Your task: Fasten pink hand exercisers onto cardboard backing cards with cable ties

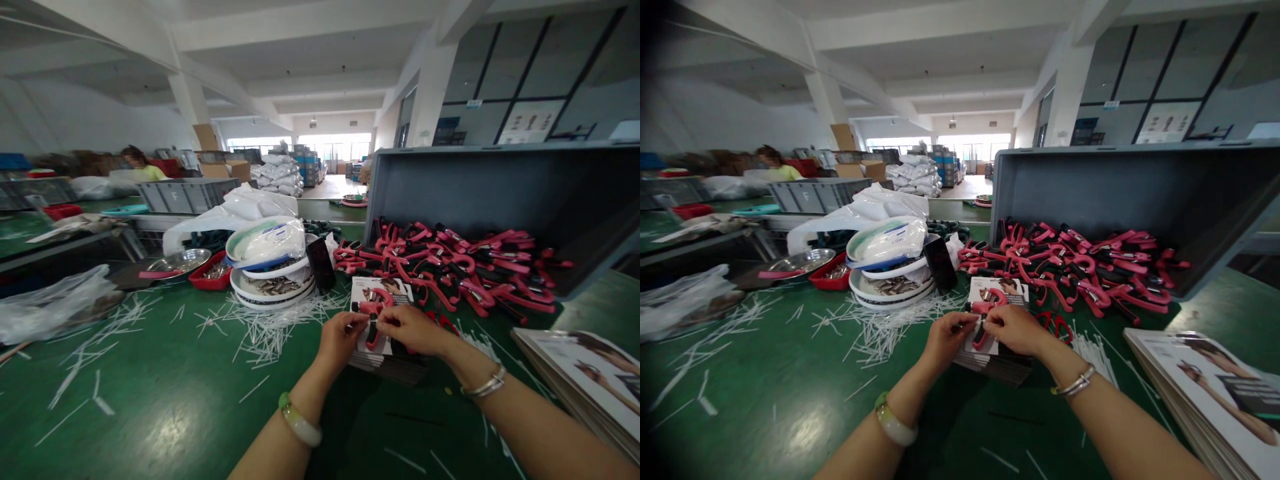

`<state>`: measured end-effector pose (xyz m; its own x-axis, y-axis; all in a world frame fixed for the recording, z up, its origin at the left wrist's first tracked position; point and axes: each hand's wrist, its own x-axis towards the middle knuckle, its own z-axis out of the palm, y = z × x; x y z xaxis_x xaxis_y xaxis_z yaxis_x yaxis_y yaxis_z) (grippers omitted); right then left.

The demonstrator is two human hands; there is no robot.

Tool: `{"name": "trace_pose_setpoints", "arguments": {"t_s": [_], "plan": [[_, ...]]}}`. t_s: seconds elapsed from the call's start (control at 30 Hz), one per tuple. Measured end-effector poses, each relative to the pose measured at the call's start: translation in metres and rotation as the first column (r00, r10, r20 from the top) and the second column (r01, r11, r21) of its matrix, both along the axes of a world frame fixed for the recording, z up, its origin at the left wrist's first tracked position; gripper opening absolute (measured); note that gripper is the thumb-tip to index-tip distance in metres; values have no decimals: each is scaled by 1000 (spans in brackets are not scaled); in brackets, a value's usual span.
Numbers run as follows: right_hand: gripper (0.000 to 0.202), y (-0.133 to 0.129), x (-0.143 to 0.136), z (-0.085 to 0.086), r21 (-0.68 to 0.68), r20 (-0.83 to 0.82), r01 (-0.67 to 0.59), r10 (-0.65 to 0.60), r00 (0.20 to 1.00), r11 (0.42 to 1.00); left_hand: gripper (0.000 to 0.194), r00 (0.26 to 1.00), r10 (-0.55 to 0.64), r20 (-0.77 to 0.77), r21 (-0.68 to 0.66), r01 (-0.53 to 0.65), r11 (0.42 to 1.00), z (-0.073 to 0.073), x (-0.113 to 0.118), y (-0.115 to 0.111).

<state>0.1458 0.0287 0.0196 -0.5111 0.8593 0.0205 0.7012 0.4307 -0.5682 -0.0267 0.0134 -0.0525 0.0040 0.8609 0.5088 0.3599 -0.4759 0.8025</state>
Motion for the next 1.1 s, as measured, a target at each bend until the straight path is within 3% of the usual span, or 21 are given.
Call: {"name": "trace_pose_setpoints", "arguments": {"t_s": [0.23,0.5,0.67,0.83,0.97,1.1], "plan": [[22,0,2,-2,-9,-50,-7,7,999,1000,16,996,29,-89,5,-28,1000,-7,-6,1],[18,2,3,-1,-69,-44,-13,10,999,998,19,958,84,-274,101,-58,993,4,5,-7],[16,6,-1,0,-36,53,27,-25,998,999,16,967,73,-242,63,-60,996,4,9,-7],[20,8,2,-12,-8,-116,85,-85,990,996,25,992,25,-126,-68,-34,997,-1,2,-3],[19,5,5,-20,40,-190,106,-97,977,994,12,973,96,-211,-71,-113,991,-4,-5,-2],[17,0,5,-21,83,-257,92,-68,964,992,13,945,125,-302,-78,-156,985,-1,-3,-7]]}}
